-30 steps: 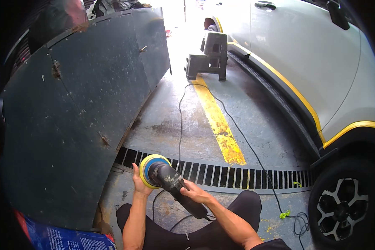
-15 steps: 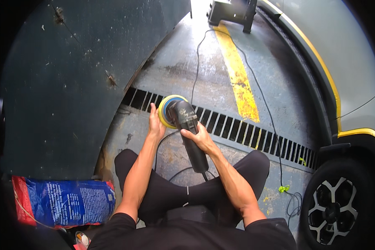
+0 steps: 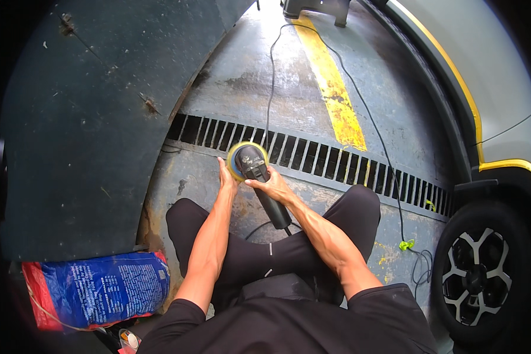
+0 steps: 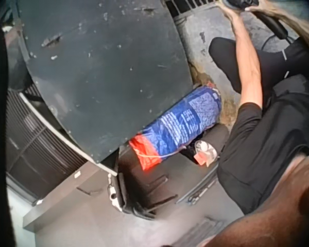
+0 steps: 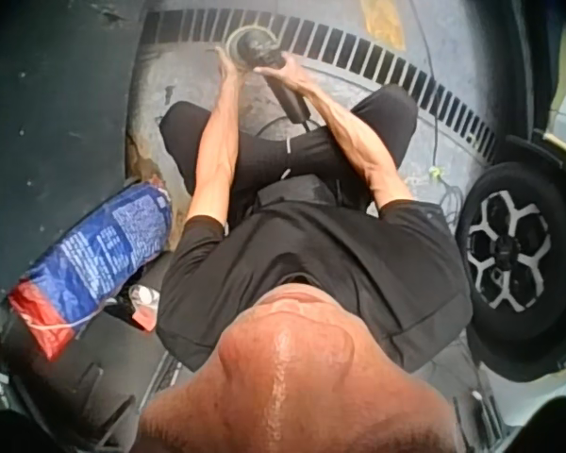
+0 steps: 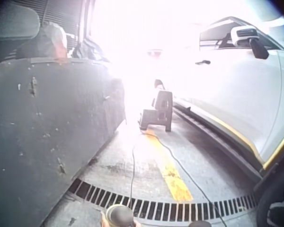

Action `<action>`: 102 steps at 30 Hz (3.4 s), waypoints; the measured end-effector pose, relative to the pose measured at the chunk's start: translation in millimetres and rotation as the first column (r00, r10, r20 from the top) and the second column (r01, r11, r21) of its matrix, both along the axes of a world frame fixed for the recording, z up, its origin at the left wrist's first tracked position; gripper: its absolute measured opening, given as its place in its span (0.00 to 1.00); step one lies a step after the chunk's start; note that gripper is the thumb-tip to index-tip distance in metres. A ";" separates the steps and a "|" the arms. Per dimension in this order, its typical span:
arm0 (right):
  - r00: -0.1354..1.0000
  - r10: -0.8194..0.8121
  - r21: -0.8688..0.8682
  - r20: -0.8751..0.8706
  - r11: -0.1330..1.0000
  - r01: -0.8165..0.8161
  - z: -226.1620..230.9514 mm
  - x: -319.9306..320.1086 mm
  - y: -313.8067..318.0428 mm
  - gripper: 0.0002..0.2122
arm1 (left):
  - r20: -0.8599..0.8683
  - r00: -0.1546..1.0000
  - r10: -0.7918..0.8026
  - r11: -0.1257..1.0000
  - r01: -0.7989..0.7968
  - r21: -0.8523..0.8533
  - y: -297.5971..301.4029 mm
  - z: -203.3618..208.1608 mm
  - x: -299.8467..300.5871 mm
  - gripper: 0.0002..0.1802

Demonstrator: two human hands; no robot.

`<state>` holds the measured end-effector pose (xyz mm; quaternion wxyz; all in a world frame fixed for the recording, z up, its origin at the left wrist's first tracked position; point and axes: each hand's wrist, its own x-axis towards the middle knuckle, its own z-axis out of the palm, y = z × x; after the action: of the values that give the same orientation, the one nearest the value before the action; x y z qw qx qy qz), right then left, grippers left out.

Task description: The person selects a yellow polishing pad from a wall rack, attaches it to a handheld polisher, and then sits on the floor to polish the lower side skirt of a white SUV. The person moves the polisher along the vehicle's bodywork before stopping and placing the tool down.

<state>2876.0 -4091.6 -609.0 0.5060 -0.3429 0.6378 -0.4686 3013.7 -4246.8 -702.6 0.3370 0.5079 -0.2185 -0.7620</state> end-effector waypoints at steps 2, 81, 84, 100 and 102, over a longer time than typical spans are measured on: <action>1.000 -0.003 0.049 0.010 0.999 0.002 -4.9 2.4 0.0 0.45 | 0.045 0.999 0.001 0.999 -0.003 0.036 0.5 -9.3 2.4 0.51; 0.971 0.176 0.029 -0.160 0.984 -0.174 -34.2 4.6 12.9 0.50 | 0.277 0.927 0.254 0.948 -0.295 0.117 10.2 -48.2 12.4 0.52; 0.957 0.145 0.087 -0.253 0.988 -0.126 -47.7 5.8 9.9 0.50 | 0.248 0.939 0.237 0.959 -0.266 0.093 11.8 -44.2 11.9 0.49; 0.974 0.120 0.010 -0.193 0.993 -0.120 -53.5 7.4 6.9 0.44 | 0.302 0.943 0.141 0.983 -0.170 0.073 16.4 -47.5 15.8 0.46; 0.965 0.129 0.067 -0.227 0.991 -0.116 -51.2 7.2 7.6 0.44 | 0.295 0.947 0.126 0.986 -0.152 0.066 16.6 -47.5 16.4 0.46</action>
<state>2883.2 -4084.0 -660.2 0.4655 -0.4201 0.6821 -0.3762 3030.1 -4230.2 -750.1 0.3317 0.6425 -0.1954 -0.6626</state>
